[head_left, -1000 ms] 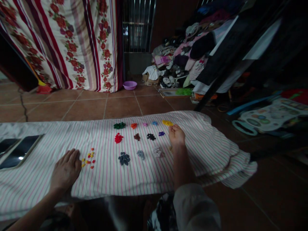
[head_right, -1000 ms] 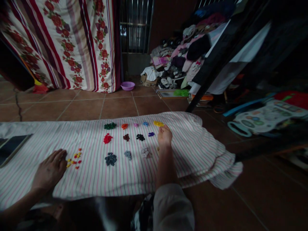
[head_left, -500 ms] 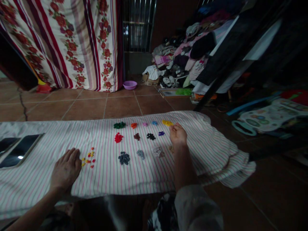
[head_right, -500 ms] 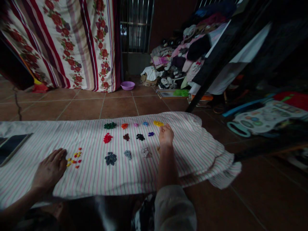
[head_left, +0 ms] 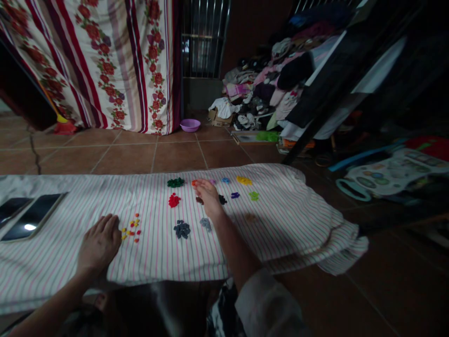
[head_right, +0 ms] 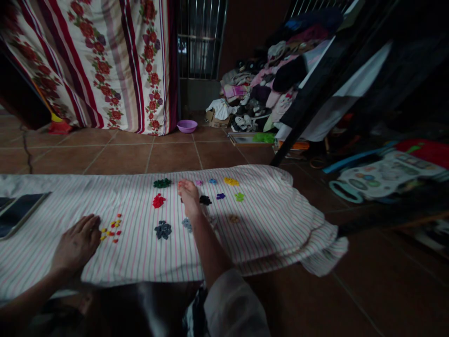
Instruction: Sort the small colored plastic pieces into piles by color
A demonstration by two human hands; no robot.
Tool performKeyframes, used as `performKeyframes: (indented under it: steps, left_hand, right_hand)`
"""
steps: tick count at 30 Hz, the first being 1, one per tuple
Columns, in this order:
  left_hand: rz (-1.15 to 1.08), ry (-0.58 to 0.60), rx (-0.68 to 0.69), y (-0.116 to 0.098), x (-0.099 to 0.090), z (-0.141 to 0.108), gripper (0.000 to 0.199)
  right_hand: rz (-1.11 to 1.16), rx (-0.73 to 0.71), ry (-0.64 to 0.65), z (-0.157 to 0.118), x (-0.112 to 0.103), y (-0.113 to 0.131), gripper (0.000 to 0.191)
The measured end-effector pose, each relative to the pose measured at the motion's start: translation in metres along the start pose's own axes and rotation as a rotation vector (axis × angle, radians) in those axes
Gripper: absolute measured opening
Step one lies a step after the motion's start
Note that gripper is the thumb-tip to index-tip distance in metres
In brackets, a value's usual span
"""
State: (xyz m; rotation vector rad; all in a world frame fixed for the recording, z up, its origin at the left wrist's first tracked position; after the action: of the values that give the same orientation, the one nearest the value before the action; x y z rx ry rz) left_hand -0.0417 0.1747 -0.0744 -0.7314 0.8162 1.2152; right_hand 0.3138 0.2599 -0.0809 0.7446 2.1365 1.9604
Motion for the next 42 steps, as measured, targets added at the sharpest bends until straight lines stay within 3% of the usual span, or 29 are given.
performKeyframes:
  steps: [4, 8, 13, 19, 25, 42]
  left_hand:
    - [0.054, 0.008, -0.031, 0.000, 0.000, 0.000, 0.043]
    - [0.065, 0.034, -0.041, -0.004, -0.002, 0.002, 0.042]
    - [0.063, 0.012, -0.061, -0.004, -0.006, 0.004, 0.041]
    - [0.057, 0.042, -0.082, -0.003, -0.003, 0.003, 0.042]
    - [0.061, 0.041, -0.101, -0.002, -0.003, 0.003, 0.042]
    - [0.070, 0.034, -0.070, -0.006, -0.006, 0.004, 0.044]
  right_hand:
    - [-0.255, -0.091, 0.250, -0.049, 0.070, -0.009, 0.032]
    - [-0.620, -0.393, 0.558, -0.109, 0.130, -0.003, 0.032]
    - [-0.913, -0.607, 0.777, -0.151, 0.165, -0.011, 0.035]
    - [-1.181, -0.687, 0.807, -0.152, 0.178, -0.033, 0.035]
    - [-1.308, -0.722, 0.786, -0.151, 0.182, -0.043, 0.034]
    - [-1.165, -0.624, 0.750, -0.142, 0.172, -0.037, 0.029]
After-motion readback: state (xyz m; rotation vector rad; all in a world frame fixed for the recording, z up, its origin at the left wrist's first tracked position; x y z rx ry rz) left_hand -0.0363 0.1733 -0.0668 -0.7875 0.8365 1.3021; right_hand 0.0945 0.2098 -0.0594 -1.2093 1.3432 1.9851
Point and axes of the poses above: each hand's wrist, its own z-axis towards the middle knuckle, its own x-axis out of the palm, y = z × x, the point moved 10 cm from there along z, towards the middle knuckle, and after that the axes turned 8 degrees about -y, right-handed, at the moved point
